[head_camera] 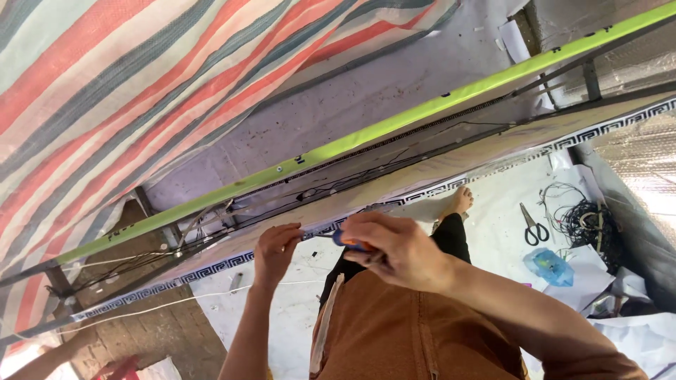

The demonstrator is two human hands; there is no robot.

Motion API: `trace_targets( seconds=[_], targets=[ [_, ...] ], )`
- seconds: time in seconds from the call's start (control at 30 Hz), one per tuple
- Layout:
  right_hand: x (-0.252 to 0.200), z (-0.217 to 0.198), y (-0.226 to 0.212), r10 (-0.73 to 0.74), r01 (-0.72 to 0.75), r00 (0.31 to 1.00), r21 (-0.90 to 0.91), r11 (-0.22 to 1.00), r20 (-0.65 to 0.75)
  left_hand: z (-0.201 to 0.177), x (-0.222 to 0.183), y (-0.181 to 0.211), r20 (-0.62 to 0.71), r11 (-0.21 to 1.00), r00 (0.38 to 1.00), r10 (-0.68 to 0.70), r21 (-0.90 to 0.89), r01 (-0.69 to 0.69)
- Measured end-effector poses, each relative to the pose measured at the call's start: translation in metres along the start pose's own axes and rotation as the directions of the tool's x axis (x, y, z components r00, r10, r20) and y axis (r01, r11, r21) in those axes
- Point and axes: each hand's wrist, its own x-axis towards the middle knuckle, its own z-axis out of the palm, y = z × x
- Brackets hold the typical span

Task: Using a screwdriver to tuck the edges of a printed banner into a metal frame

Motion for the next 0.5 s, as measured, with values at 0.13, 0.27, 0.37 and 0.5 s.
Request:
trace_targets(
  seconds=[0.13, 0.27, 0.37, 0.5],
  targets=[
    [0.010, 0.023, -0.003, -0.005, 0.005, 0.999, -0.020, 1.000, 0.032, -0.010, -0.002, 0.029, -0.055, 0.967, 0.985, 0.164, 0.208, -0.149],
    [0.010, 0.041, 0.002, -0.031, 0.034, 0.998, -0.050, 0.998, 0.056, -0.009, -0.009, 0.033, -0.042, 0.963, 0.983, 0.177, 0.216, -0.164],
    [0.010, 0.048, 0.002, -0.033, 0.038, 0.997, -0.081, 0.996, 0.070, -0.008, -0.010, 0.031, -0.039, 0.967, 0.985, 0.166, 0.205, -0.154],
    [0.011, 0.050, -0.005, -0.033, 0.043, 0.996, -0.127, 0.991, 0.082, -0.007, -0.010, 0.031, -0.061, 0.962, 0.981, 0.183, 0.217, -0.166]
  ],
)
